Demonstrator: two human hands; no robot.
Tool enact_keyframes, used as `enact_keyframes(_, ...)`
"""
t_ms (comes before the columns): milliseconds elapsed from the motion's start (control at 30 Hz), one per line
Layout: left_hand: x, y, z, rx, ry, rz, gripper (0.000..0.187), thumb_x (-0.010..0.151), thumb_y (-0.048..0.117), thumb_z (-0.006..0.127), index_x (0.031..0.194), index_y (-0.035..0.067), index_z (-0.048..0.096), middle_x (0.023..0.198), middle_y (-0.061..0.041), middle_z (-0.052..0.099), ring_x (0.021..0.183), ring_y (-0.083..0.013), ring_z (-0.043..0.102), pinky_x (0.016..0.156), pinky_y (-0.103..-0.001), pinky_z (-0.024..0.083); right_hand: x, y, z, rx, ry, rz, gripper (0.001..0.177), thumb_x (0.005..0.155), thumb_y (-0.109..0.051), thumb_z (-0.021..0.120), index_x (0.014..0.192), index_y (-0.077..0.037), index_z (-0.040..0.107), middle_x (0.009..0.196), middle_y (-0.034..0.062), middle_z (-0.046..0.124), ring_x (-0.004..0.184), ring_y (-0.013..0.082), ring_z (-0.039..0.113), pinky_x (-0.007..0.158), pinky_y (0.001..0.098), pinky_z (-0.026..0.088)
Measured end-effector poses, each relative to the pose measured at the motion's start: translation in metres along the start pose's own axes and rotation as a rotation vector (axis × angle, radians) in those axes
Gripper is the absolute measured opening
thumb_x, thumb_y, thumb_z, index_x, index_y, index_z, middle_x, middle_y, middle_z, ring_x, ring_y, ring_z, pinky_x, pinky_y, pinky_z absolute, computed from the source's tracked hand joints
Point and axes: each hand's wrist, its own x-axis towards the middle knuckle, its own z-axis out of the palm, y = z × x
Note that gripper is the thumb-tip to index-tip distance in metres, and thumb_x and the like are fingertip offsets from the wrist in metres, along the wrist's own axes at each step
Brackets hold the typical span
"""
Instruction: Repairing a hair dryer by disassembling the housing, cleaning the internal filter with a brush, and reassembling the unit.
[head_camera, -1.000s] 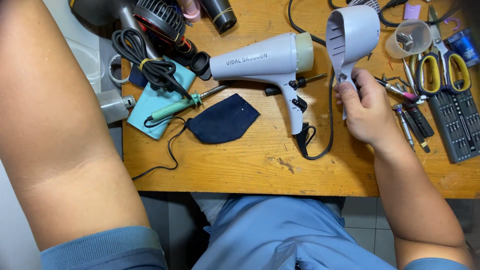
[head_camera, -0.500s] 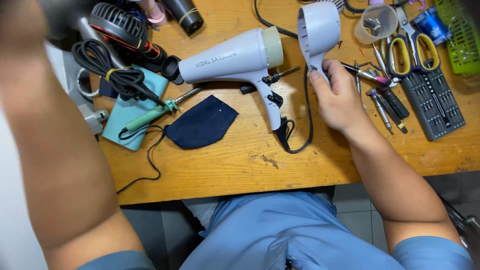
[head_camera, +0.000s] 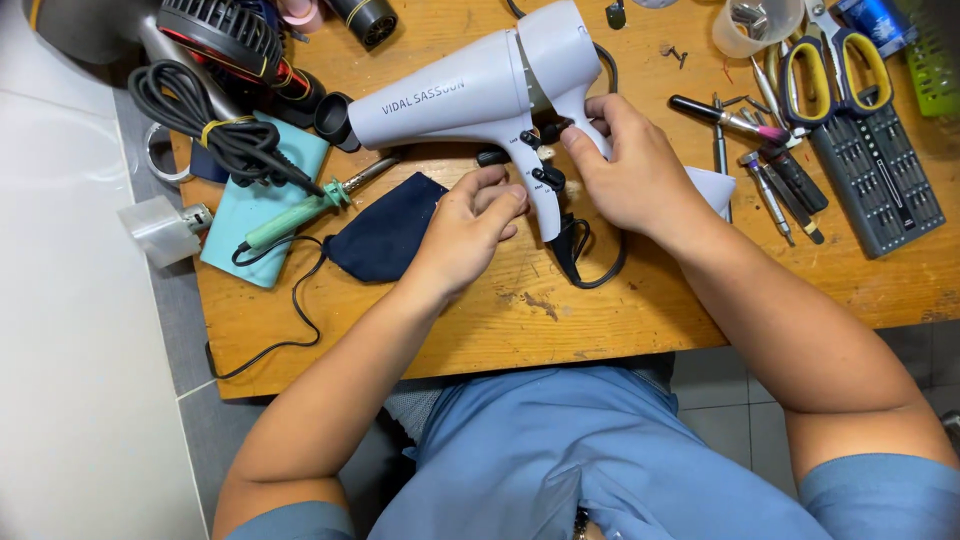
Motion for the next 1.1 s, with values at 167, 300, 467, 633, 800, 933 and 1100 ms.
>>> enact_keyframes(167, 0.022, -0.001, 0.016, -0.223, 0.009, -0.08, 0.075, 0.093, 0.034, 0.085, 0.158, 0.005, 0.058, 0.125, -0.006, 0.085, 0.117, -0.014, 0.078, 0.1, -0.034, 0.062, 0.001, -0.008, 0.0, 0.044, -0.008, -0.049, 0.041, 0.111, -0.035, 0.072, 0.141, -0.008, 0.07, 0.132, 0.0114, 0.083, 0.113, 0.0276, 0.076, 0.096, 0.0441, 0.055)
enact_keyframes(300, 0.022, 0.006, 0.027, -0.179, 0.004, 0.023, 0.054, 0.092, 0.02, 0.091, 0.139, 0.003, 0.071, 0.106, -0.009, 0.085, 0.086, -0.0121, 0.075, 0.073, -0.028, 0.058, -0.003, -0.015, -0.003, 0.066, -0.032, -0.004, 0.041, 0.111, -0.035, 0.072, 0.141, -0.008, 0.069, 0.131, 0.0095, 0.082, 0.11, 0.0253, 0.075, 0.096, 0.0425, 0.056)
enact_keyframes(467, 0.037, -0.006, 0.035, -0.204, -0.04, 0.101, 0.038, 0.094, 0.005, 0.09, 0.127, 0.004, 0.072, 0.11, -0.013, 0.086, 0.097, -0.0174, 0.082, 0.092, -0.032, 0.069, 0.0, -0.004, 0.002, 0.121, -0.008, -0.066, 0.038, 0.113, -0.03, 0.071, 0.142, -0.006, 0.07, 0.124, 0.0096, 0.084, 0.106, 0.0227, 0.076, 0.093, 0.0406, 0.057)
enact_keyframes(633, 0.041, -0.029, 0.027, -0.286, -0.137, 0.221, 0.042, 0.099, 0.004, 0.087, 0.136, 0.005, 0.066, 0.121, -0.014, 0.082, 0.111, -0.0164, 0.078, 0.104, -0.033, 0.067, -0.008, -0.005, -0.008, 0.114, -0.038, -0.133, 0.04, 0.114, -0.029, 0.07, 0.146, -0.004, 0.07, 0.123, 0.0096, 0.082, 0.107, 0.023, 0.073, 0.094, 0.0403, 0.055)
enact_keyframes(800, 0.03, -0.026, 0.026, -0.286, -0.184, 0.215, 0.043, 0.101, 0.006, 0.085, 0.135, 0.007, 0.06, 0.125, -0.017, 0.08, 0.109, -0.0191, 0.083, 0.098, -0.038, 0.072, -0.021, -0.011, -0.011, 0.172, -0.109, -0.215, 0.043, 0.109, -0.022, 0.077, 0.148, -0.005, 0.067, 0.124, 0.009, 0.08, 0.098, 0.0189, 0.074, 0.088, 0.0362, 0.059)
enact_keyframes(933, 0.019, -0.01, 0.027, -0.224, -0.18, 0.321, 0.04, 0.102, 0.008, 0.086, 0.133, 0.008, 0.061, 0.124, -0.013, 0.081, 0.11, -0.0159, 0.081, 0.099, -0.035, 0.071, -0.029, -0.008, -0.019, 0.205, -0.076, -0.318, 0.045, 0.116, -0.02, 0.069, 0.155, 0.002, 0.064, 0.132, 0.0123, 0.076, 0.11, 0.0204, 0.069, 0.096, 0.0365, 0.055)
enact_keyframes(1100, -0.001, 0.014, 0.028, -0.094, -0.156, 0.395, 0.04, 0.102, 0.015, 0.085, 0.133, 0.009, 0.061, 0.127, -0.011, 0.079, 0.116, -0.0175, 0.079, 0.104, -0.034, 0.07, -0.037, -0.01, -0.031, 0.339, -0.111, -0.429, 0.044, 0.124, -0.013, 0.053, 0.161, 0.009, 0.062, 0.13, 0.0099, 0.072, 0.115, 0.0191, 0.064, 0.102, 0.0353, 0.053)
